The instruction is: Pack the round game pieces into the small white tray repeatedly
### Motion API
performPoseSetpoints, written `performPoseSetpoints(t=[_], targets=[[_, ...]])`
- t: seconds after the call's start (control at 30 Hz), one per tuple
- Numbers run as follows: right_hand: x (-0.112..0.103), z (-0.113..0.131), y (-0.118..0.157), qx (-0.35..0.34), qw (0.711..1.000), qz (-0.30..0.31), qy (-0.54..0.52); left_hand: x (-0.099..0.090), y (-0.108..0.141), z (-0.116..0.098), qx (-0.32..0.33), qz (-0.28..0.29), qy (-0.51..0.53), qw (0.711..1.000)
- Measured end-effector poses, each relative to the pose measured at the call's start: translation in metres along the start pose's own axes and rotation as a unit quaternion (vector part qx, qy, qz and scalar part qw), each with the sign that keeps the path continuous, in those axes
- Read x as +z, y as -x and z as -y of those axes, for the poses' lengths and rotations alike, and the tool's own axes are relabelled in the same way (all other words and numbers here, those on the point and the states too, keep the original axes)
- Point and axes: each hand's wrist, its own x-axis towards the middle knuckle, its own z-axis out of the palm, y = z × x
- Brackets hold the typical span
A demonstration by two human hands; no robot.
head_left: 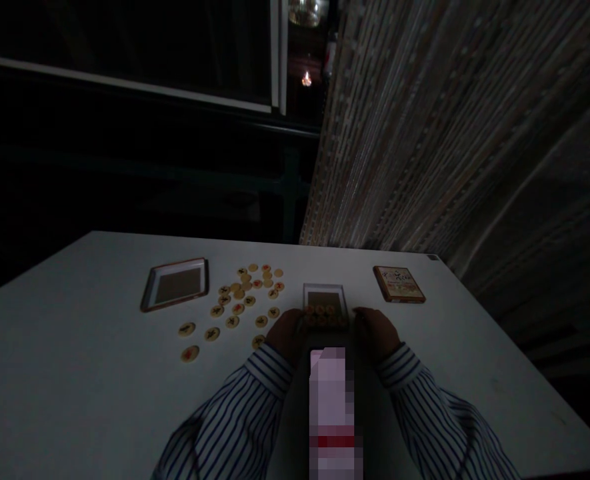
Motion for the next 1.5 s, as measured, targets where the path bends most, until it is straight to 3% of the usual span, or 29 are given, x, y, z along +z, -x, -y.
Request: performPoseSetpoints(t=[0.2, 0.37, 0.6, 0.87, 1.13, 1.5], targets=[[0.002, 0.001, 0.001, -0.013, 1.000, -0.023, -0.015, 0.001, -0.002, 0.002, 0.022, -0.014, -0.008, 1.000], [0.002, 0.004, 0.009, -0.016, 0.999, -0.036, -0.018, 0.004, -0.004, 0.007, 0.049, 0.016, -0.017, 0.999], [0.015, 0.003, 0.015, -0.020, 0.995, -0.089, -0.034, 0.005, -0.003, 0.006, 0.071, 0.017, -0.018, 0.997], [0.017, 0.003, 0.015, -0.071, 0.993, -0.089, -0.015, 0.011, -0.002, 0.008, 0.087, 0.003, -0.020, 0.996], [0.016, 0.003, 0.015, -0.072, 0.993, -0.090, -0.018, 0.012, 0.000, 0.008, 0.106, -0.027, -0.029, 0.994], [0.018, -0.001, 0.015, -0.077, 0.993, -0.086, -0.018, 0.017, 0.001, 0.010, 0.104, -0.020, -0.027, 0.994]])
